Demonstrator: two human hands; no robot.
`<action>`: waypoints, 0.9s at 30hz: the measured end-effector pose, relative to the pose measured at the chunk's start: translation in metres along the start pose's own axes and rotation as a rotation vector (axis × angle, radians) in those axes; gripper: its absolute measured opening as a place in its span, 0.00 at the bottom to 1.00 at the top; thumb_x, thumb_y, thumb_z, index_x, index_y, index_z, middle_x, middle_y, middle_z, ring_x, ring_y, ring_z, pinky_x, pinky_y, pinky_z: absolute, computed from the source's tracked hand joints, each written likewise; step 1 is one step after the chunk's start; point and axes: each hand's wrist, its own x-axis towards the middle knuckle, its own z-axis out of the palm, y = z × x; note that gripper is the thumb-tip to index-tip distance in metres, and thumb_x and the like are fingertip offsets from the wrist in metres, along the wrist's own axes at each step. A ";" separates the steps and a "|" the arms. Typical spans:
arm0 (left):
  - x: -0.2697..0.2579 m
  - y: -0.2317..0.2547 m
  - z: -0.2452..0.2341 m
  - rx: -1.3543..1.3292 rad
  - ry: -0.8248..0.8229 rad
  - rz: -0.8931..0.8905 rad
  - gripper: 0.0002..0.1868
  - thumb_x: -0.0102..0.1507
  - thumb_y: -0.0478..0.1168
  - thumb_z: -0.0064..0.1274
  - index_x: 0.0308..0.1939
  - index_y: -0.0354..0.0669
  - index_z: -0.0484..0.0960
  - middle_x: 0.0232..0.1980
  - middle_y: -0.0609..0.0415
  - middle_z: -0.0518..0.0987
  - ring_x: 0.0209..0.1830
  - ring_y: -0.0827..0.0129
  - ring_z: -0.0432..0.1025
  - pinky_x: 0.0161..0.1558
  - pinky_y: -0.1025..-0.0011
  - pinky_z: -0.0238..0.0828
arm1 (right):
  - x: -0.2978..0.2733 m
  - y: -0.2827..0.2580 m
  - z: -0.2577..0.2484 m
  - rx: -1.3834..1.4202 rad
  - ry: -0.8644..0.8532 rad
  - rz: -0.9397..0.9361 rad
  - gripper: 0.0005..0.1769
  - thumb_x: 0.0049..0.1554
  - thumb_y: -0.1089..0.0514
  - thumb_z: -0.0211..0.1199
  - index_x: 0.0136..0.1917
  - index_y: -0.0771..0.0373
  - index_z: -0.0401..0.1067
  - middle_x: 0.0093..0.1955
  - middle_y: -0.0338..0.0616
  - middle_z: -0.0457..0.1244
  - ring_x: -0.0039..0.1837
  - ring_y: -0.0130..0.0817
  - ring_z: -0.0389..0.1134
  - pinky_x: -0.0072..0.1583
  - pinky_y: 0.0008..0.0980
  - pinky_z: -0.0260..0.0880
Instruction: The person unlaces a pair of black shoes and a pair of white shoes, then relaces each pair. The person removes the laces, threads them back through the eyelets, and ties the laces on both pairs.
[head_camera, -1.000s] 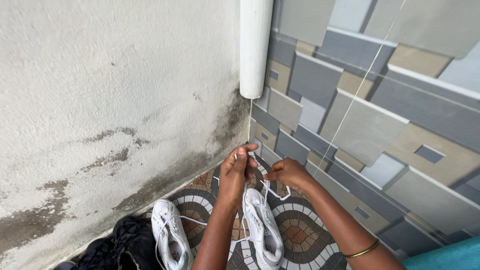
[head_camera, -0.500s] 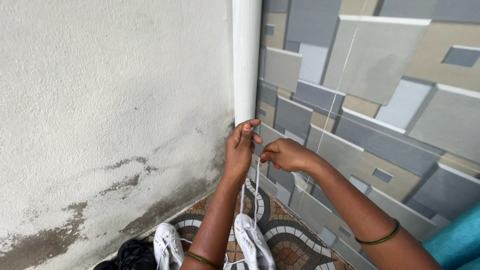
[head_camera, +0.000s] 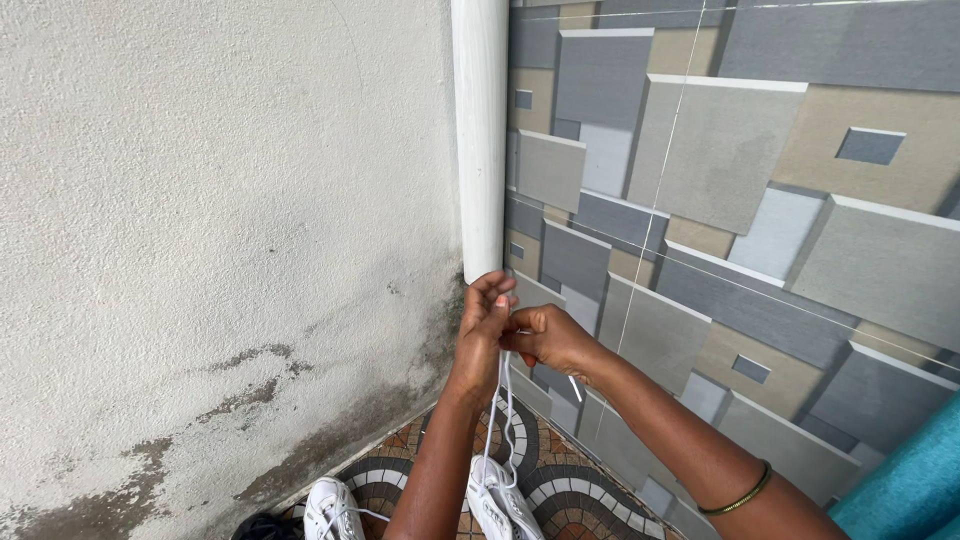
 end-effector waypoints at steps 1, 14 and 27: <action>-0.005 -0.004 -0.005 0.081 0.008 -0.022 0.26 0.70 0.48 0.43 0.71 0.49 0.64 0.74 0.49 0.67 0.69 0.69 0.64 0.62 0.67 0.66 | 0.000 0.002 0.000 0.025 0.017 -0.030 0.07 0.55 0.57 0.69 0.45 0.61 0.80 0.34 0.32 0.71 0.28 0.21 0.60 0.34 0.23 0.62; -0.052 -0.043 -0.039 0.465 0.297 -0.041 0.12 0.63 0.44 0.58 0.42 0.40 0.89 0.36 0.53 0.87 0.35 0.75 0.79 0.41 0.73 0.76 | -0.003 0.126 0.044 -0.029 0.194 -0.108 0.11 0.61 0.57 0.59 0.54 0.53 0.80 0.45 0.38 0.72 0.44 0.26 0.72 0.49 0.29 0.75; -0.027 -0.064 -0.028 0.202 0.443 -0.072 0.14 0.68 0.48 0.51 0.38 0.43 0.85 0.26 0.62 0.75 0.27 0.78 0.68 0.33 0.75 0.68 | -0.036 0.331 0.195 -0.629 -0.091 0.054 0.17 0.58 0.51 0.67 0.57 0.62 0.78 0.56 0.52 0.67 0.59 0.48 0.69 0.59 0.46 0.69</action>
